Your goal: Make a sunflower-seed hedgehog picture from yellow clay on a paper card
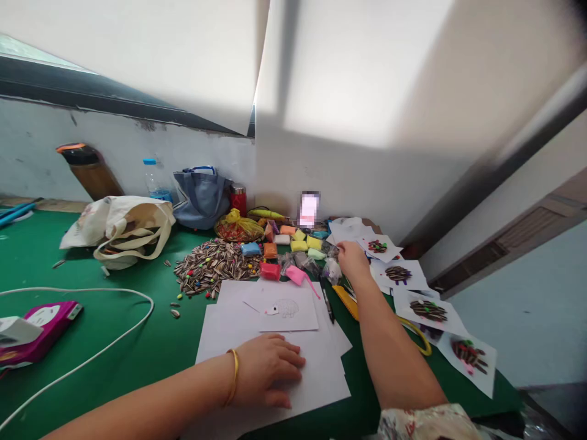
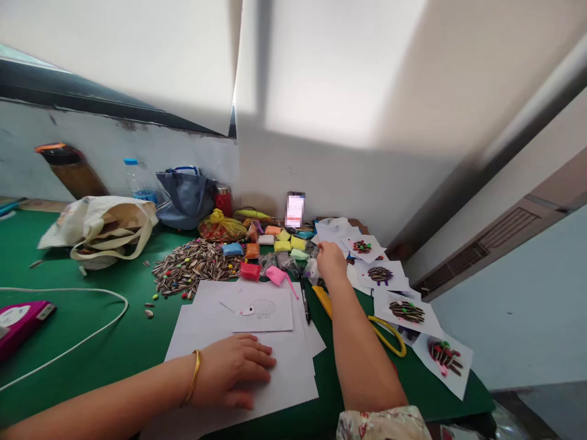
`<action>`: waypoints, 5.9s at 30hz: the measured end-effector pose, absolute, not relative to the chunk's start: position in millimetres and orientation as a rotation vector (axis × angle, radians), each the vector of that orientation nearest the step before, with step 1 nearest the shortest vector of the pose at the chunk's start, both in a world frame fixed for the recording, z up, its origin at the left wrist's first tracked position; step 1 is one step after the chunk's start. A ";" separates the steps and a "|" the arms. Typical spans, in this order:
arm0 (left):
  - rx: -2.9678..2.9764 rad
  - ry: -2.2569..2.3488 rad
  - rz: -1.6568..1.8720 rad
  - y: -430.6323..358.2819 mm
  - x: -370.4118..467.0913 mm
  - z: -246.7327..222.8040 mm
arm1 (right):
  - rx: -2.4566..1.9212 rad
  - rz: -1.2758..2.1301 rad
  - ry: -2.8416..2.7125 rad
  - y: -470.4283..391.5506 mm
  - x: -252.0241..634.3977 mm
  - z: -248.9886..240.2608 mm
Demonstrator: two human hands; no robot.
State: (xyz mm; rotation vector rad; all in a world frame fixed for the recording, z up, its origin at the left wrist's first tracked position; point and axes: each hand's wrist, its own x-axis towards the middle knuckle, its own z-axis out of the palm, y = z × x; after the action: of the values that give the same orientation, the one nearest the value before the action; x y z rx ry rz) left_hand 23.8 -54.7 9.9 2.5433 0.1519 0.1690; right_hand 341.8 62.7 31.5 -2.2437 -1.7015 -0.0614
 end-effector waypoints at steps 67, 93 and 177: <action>1.833 1.068 0.913 -11.6 28.1 -4.7 | -1.155 0.252 -2.331 -23.9 202.4 -5.5; 2.638 0.342 0.349 -26.8 35.8 -17.0 | -2.212 0.096 -1.897 53.8 326.4 41.5; 2.149 0.856 1.133 -15.2 20.4 9.3 | -0.994 0.297 -2.138 -34.5 193.0 12.8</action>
State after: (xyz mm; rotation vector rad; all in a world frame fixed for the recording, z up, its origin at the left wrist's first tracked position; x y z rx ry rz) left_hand 20.4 -15.2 9.3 2.1488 0.8562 1.1325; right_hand 193.0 -34.5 12.8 -0.9939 -2.1381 0.2967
